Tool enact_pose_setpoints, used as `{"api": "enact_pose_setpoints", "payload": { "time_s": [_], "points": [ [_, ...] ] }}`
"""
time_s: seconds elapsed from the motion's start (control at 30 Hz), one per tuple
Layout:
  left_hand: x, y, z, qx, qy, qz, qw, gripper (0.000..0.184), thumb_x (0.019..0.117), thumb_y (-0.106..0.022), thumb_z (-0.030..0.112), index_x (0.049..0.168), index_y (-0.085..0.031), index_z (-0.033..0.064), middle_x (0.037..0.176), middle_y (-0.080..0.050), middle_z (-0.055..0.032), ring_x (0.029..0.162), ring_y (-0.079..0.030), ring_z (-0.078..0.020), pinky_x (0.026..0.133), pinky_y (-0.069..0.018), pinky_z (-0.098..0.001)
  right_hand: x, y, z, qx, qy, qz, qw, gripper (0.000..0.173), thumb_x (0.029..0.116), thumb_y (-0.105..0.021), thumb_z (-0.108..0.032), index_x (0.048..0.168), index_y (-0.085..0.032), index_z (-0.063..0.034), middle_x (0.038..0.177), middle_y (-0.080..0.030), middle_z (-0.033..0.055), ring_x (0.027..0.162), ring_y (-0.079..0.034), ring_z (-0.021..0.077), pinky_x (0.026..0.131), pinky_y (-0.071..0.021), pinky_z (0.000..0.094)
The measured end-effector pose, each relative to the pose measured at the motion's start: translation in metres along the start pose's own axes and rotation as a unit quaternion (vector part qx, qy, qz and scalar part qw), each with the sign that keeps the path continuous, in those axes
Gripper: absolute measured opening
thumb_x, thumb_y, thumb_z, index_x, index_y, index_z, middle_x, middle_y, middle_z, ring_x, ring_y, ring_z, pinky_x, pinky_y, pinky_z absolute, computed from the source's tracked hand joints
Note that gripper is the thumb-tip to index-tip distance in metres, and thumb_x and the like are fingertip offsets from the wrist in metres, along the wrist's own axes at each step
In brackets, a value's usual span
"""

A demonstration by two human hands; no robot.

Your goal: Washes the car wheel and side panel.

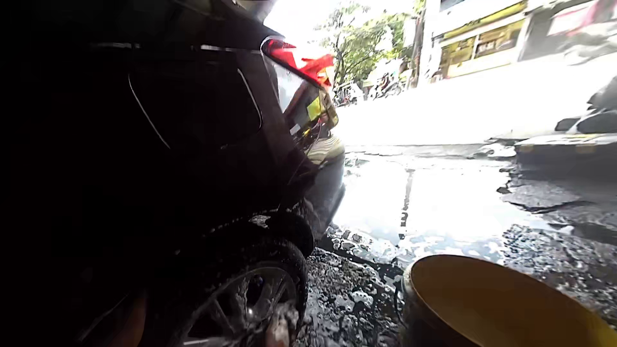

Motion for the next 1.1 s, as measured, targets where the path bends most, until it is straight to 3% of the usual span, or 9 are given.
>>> {"api": "enact_pose_setpoints", "payload": {
  "time_s": [0.1,0.17,0.3,0.4,0.57,0.67,0.8,0.97,1.1],
  "points": [
    [-0.010,0.005,0.030,0.012,-0.016,0.015,1.000,0.042,0.1080,-0.050,0.024,0.130,-0.059,-0.0107,0.127,-0.061,-0.0321,0.122,-0.058,-0.0395,0.105,-0.0429,-0.0570,0.035,0.015,0.059,-0.091,0.084,-0.092,0.988,0.049,0.1029,-0.051,-0.039,0.131,-0.068,-0.0025,0.138,-0.061,0.0273,0.134,-0.052,0.0475,0.113,-0.0374,0.0660],
    [-0.009,0.005,0.015,0.049,-0.031,0.001,0.998,0.043,0.1097,-0.046,0.030,0.128,-0.061,-0.0058,0.120,-0.064,-0.0281,0.112,-0.063,-0.0379,0.097,-0.0484,-0.0593,0.026,0.048,0.081,-0.135,0.142,-0.209,0.958,0.056,0.0973,-0.055,-0.049,0.135,-0.066,-0.0081,0.148,-0.052,0.0245,0.142,-0.042,0.0464,0.118,-0.0301,0.0652],
    [0.003,0.005,0.006,0.047,-0.050,0.027,0.997,0.040,0.1081,-0.048,0.037,0.127,-0.064,0.0051,0.118,-0.068,-0.0158,0.113,-0.065,-0.0252,0.100,-0.0514,-0.0528,0.065,0.072,0.069,-0.244,0.225,-0.275,0.902,0.051,0.0861,-0.070,-0.041,0.134,-0.067,-0.0216,0.146,-0.054,0.0214,0.136,-0.046,0.0485,0.104,-0.0393,0.0712],
    [0.008,0.004,0.006,0.043,-0.083,0.025,0.995,0.041,0.1079,-0.048,0.040,0.130,-0.063,0.0087,0.123,-0.067,-0.0125,0.119,-0.062,-0.0200,0.104,-0.0498,-0.0492,0.083,0.052,0.071,-0.228,0.172,-0.363,0.887,0.054,0.0937,-0.063,-0.048,0.141,-0.061,-0.0214,0.152,-0.049,0.0191,0.140,-0.042,0.0455,0.109,-0.0360,0.0702],
    [0.007,0.001,0.011,0.005,-0.115,0.042,0.992,0.036,0.1077,-0.051,0.031,0.126,-0.064,0.0030,0.122,-0.066,-0.0168,0.117,-0.063,-0.0224,0.104,-0.0496,-0.0490,0.023,0.059,0.009,-0.094,-0.018,-0.378,0.921,0.068,0.0869,-0.075,-0.038,0.139,-0.057,0.0019,0.152,-0.038,0.0363,0.141,-0.039,0.0511,0.113,-0.0387,0.0635],
    [0.007,0.003,0.006,0.032,-0.120,0.044,0.991,0.038,0.1083,-0.050,0.032,0.129,-0.063,0.0037,0.126,-0.065,-0.0192,0.120,-0.062,-0.0282,0.105,-0.0483,-0.0545,-0.042,0.077,-0.042,-0.014,-0.024,-0.422,0.906,0.072,0.0940,-0.065,-0.049,0.143,-0.053,0.0024,0.141,-0.055,0.0295,0.138,-0.048,0.0429,0.116,-0.0384,0.0567],
    [0.013,0.002,-0.002,0.030,-0.135,0.040,0.990,0.038,0.1075,-0.050,0.030,0.126,-0.063,0.0002,0.123,-0.065,-0.0193,0.115,-0.062,-0.0238,0.102,-0.0499,-0.0488,-0.009,0.072,-0.054,0.066,-0.024,-0.234,0.970,0.057,0.1071,-0.040,-0.048,0.121,-0.070,-0.0016,0.110,-0.072,0.0255,0.112,-0.067,0.0427,0.100,-0.0492,0.0625],
    [0.015,0.001,-0.004,0.016,-0.119,0.056,0.991,0.041,0.1067,-0.050,0.034,0.129,-0.061,0.0021,0.125,-0.064,-0.0164,0.118,-0.061,-0.0203,0.104,-0.0491,-0.0458,0.084,0.055,0.050,-0.118,0.206,-0.219,0.946,0.044,0.0982,-0.062,-0.038,0.141,-0.063,-0.0274,0.153,-0.048,0.0191,0.140,-0.042,0.0468,0.108,-0.0372,0.0701],
    [0.015,0.001,0.001,-0.005,-0.132,0.056,0.990,0.035,0.1059,-0.051,0.029,0.125,-0.062,0.0012,0.120,-0.065,-0.0143,0.111,-0.062,-0.0159,0.099,-0.0503,-0.0422,0.053,0.056,0.097,-0.164,0.101,-0.231,0.954,0.047,0.0952,-0.064,-0.032,0.138,-0.064,-0.0125,0.155,-0.042,0.0285,0.144,-0.035,0.0513,0.113,-0.0300,0.0719]
  ]
}}
Point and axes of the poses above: each hand's wrist, its own x-axis towards the middle knuckle, its own y-axis out of the back of the hand, z = x × y, the point moved 3 cm from there along x, towards the middle knuckle
